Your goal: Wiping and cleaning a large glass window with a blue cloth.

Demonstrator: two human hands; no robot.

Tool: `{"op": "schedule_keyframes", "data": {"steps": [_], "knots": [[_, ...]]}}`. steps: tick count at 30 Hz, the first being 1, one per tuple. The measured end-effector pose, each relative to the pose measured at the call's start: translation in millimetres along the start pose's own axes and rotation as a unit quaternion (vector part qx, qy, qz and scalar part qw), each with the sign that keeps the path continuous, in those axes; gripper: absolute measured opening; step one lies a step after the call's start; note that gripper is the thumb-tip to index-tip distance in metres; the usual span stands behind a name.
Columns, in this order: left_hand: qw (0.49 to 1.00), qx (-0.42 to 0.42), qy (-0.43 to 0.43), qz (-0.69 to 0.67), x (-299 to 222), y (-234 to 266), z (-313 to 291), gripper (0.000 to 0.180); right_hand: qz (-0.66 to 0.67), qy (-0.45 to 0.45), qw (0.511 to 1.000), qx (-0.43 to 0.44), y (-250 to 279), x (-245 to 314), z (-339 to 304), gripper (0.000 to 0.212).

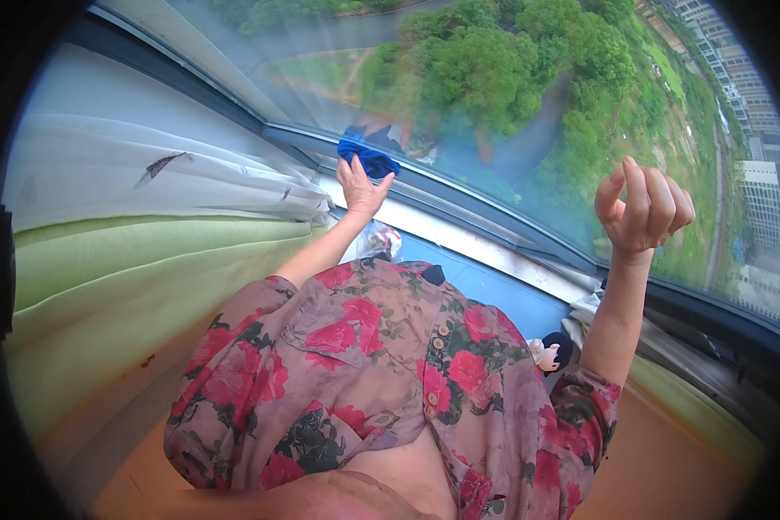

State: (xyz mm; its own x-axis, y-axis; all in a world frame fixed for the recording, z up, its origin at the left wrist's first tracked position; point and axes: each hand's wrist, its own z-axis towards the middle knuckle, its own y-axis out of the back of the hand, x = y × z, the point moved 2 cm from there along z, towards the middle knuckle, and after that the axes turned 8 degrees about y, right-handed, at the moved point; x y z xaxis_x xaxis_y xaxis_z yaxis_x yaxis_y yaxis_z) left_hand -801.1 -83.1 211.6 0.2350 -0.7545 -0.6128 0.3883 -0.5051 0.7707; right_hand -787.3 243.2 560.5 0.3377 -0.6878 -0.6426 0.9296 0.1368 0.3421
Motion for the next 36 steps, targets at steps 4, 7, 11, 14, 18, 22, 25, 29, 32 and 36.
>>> {"op": "schedule_keyframes", "data": {"steps": [4,7,11,14,18,22,25,29,32,36], "knots": [[0.994,0.000,0.076,-0.076,16.4,-14.7,18.0,0.070,-0.001,0.004,1.000,-0.001,0.0,0.7,3.0,0.019],[0.984,-0.013,0.112,-0.135,30.9,-17.1,34.8,0.063,0.001,0.001,1.000,0.005,-0.3,2.6,1.6,0.019],[0.960,-0.091,0.191,-0.184,70.1,-20.3,72.8,0.057,-0.006,0.004,1.000,0.011,0.5,2.4,4.0,0.018],[0.920,-0.126,0.298,-0.221,95.7,-8.8,111.4,0.054,-0.001,0.004,1.000,0.015,-1.8,6.0,4.1,0.018],[0.786,-0.122,0.366,-0.483,145.3,12.3,169.5,0.046,-0.011,0.006,1.000,0.011,-1.1,6.2,5.0,0.017],[0.683,-0.134,0.475,-0.538,166.1,25.9,193.8,0.037,-0.012,0.009,1.000,0.022,4.7,6.9,-1.1,0.017],[0.734,-0.150,0.459,-0.477,175.9,25.1,178.1,0.042,-0.008,0.006,1.000,0.016,5.2,7.5,2.9,0.017],[0.771,-0.060,0.440,-0.456,153.6,6.0,137.2,0.047,-0.018,0.001,1.000,0.015,8.1,7.2,2.1,0.016],[0.788,-0.025,0.446,-0.424,129.8,-15.2,102.5,0.044,-0.008,-0.003,1.000,0.003,5.6,6.7,7.3,0.018],[0.769,-0.033,0.399,-0.499,55.4,-43.6,44.2,0.039,-0.002,-0.004,1.000,0.009,5.8,2.7,0.8,0.019]]}}
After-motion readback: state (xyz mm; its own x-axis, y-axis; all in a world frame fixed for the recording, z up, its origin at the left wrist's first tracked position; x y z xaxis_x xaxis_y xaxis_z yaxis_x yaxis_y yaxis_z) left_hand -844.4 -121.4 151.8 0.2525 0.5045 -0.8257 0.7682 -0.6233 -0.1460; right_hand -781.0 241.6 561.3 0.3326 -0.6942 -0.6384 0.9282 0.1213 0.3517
